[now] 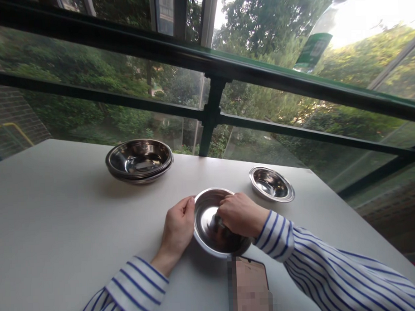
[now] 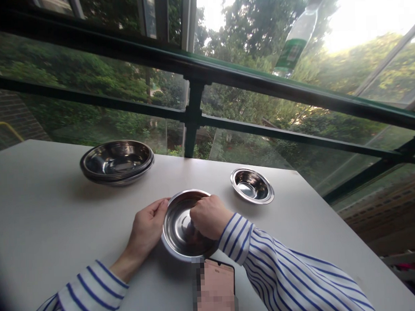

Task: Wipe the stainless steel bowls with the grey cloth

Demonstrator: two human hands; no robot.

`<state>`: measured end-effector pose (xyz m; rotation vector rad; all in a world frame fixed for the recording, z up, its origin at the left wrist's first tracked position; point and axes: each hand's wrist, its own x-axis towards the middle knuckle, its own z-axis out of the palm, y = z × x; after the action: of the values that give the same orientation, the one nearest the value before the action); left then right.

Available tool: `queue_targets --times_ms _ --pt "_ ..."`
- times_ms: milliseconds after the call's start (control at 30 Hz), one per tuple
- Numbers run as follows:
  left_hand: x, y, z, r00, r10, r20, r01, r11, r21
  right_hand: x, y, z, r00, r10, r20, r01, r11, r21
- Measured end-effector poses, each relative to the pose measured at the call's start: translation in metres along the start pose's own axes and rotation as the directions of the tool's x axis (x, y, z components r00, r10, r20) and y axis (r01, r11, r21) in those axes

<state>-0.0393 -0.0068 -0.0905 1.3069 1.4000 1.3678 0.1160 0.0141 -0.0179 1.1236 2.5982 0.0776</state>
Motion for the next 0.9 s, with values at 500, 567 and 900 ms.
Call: queue_targets --times_ms 500,567,900 --pt "0.001 0.003 0.0 1.0 -0.022 0.016 0.023 0.999 -0.043 -0.003 -0.014 0.004 0.993 -0.104 -0.057 0.111 0.986 0.125" --pt "0.001 0.003 -0.001 0.999 -0.024 0.027 0.025 0.998 -0.05 0.002 -0.01 0.008 0.995 -0.044 -0.085 0.054 0.99 0.127" --pt "0.0 0.003 -0.001 0.999 -0.03 0.03 0.032 0.998 -0.055 -0.01 -0.016 0.004 0.98 -0.187 -0.065 0.195 0.968 0.159"
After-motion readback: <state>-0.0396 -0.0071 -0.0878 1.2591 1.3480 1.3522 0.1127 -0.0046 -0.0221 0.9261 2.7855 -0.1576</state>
